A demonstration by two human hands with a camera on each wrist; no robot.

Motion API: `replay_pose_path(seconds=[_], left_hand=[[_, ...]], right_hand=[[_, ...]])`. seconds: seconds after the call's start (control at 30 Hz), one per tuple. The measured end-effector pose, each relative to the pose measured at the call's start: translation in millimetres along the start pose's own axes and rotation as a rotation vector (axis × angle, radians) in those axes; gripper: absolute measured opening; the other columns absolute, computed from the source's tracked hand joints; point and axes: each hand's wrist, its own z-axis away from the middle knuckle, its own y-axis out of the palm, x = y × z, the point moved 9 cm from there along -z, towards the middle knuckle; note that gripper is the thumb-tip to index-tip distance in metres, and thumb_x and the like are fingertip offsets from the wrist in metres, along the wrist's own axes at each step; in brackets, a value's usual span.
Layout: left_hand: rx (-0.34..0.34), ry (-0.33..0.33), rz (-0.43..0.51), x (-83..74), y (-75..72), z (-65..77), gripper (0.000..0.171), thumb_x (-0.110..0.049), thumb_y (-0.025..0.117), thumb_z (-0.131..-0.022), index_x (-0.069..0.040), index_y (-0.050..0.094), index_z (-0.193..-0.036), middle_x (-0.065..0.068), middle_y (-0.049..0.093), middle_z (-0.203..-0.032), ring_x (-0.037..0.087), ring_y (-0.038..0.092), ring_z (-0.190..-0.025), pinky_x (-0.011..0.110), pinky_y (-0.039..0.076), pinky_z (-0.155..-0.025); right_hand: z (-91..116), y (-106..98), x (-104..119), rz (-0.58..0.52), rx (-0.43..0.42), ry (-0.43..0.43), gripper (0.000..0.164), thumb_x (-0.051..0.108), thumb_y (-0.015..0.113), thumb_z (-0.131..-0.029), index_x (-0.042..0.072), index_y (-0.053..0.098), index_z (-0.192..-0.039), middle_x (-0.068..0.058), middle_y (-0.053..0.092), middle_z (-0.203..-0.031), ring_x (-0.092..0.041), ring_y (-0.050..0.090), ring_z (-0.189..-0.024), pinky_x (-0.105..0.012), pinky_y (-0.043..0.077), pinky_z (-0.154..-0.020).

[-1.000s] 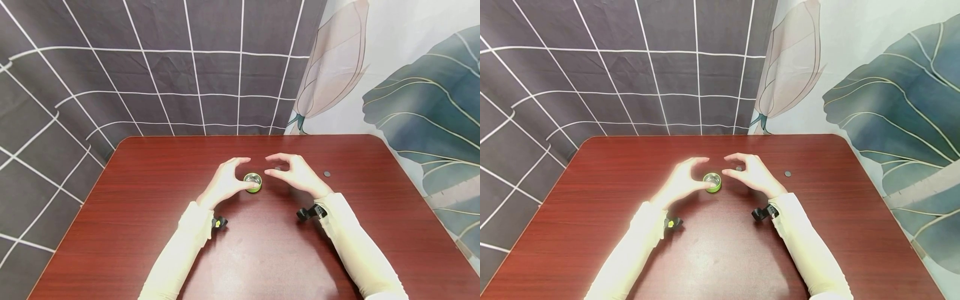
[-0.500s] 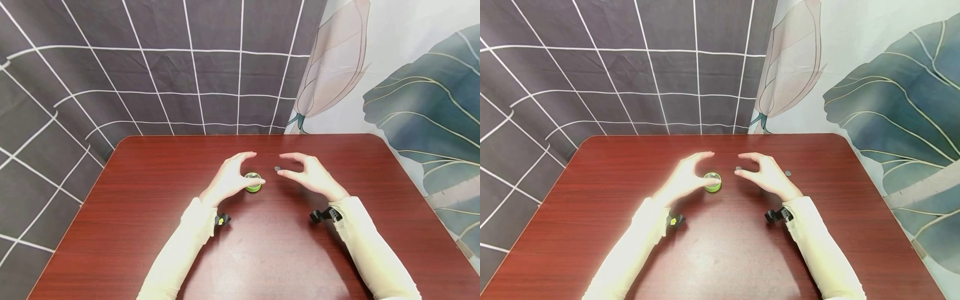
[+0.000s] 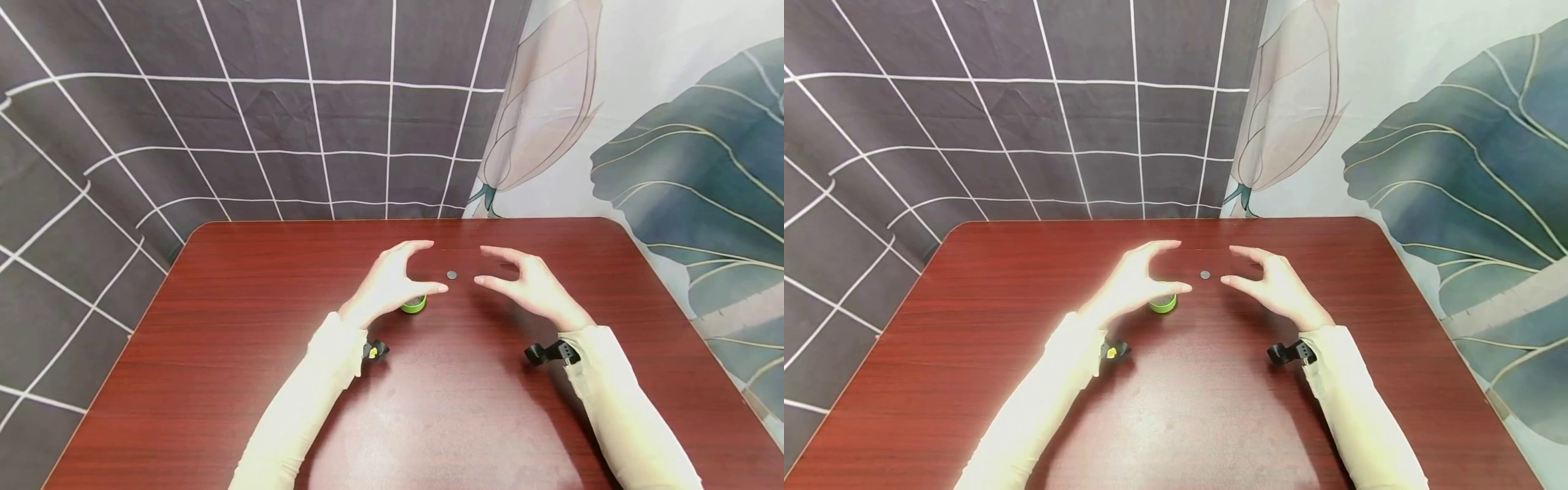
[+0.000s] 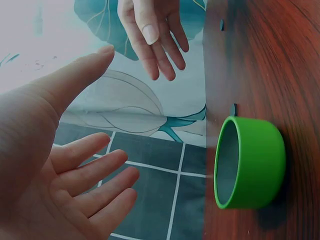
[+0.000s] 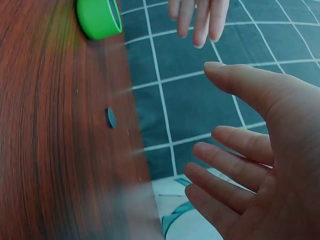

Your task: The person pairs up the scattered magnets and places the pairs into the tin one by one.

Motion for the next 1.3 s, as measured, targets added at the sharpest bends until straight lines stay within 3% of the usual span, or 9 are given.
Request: replay_pose_path(seconds=[0.3,0.5,0.73,0.9,1.3], left_hand=[[0.008,0.008,0.075,-1.9,10.2,-12.9,0.074,-0.036,0.088,-0.080,-0.011,0.058,-0.143,0.003,0.060,-0.140,0.024,0.054,-0.129,0.031,0.041,-0.107],[0.020,-0.022,0.107,-1.1,15.9,-20.7,0.074,-0.036,0.088,-0.080,-0.010,0.058,-0.143,0.004,0.060,-0.141,0.019,0.054,-0.128,0.030,0.041,-0.107],[0.028,-0.017,0.105,-3.4,20.8,-31.6,0.076,-0.040,0.088,-0.079,-0.011,0.058,-0.143,0.001,0.061,-0.139,0.018,0.055,-0.127,0.025,0.041,-0.106],[0.039,-0.011,0.123,-2.1,24.7,-37.6,0.074,-0.036,0.089,-0.080,-0.008,0.059,-0.141,0.005,0.061,-0.140,0.024,0.056,-0.127,0.026,0.042,-0.105],[0.068,-0.059,0.097,0.8,40.1,-50.2,0.071,-0.033,0.089,-0.079,-0.008,0.060,-0.139,0.004,0.063,-0.136,0.021,0.058,-0.124,0.022,0.044,-0.101]], right_hand=[[9.4,-12.8,-18.2,-0.014,-0.027,0.081,0.068,0.046,0.083,-0.085,0.017,0.060,-0.142,-0.002,0.060,-0.139,-0.028,0.057,-0.127,-0.053,0.047,-0.102],[15.0,-22.3,-25.2,-0.030,-0.040,0.110,0.070,0.044,0.084,-0.084,0.013,0.059,-0.142,-0.005,0.059,-0.141,-0.034,0.059,-0.125,-0.052,0.048,-0.102],[20.6,-35.1,-29.9,0.029,-0.055,0.131,0.072,0.046,0.083,-0.084,0.012,0.059,-0.142,-0.008,0.059,-0.141,-0.031,0.053,-0.130,-0.056,0.042,-0.105],[22.2,-42.5,-34.2,0.054,-0.069,0.132,0.072,0.045,0.084,-0.083,0.010,0.060,-0.141,-0.010,0.059,-0.140,-0.032,0.052,-0.130,-0.056,0.041,-0.105],[23.9,-59.7,-51.2,0.090,-0.088,0.180,0.072,0.046,0.083,-0.085,0.008,0.059,-0.141,-0.014,0.059,-0.140,-0.033,0.048,-0.133,-0.056,0.038,-0.106]])
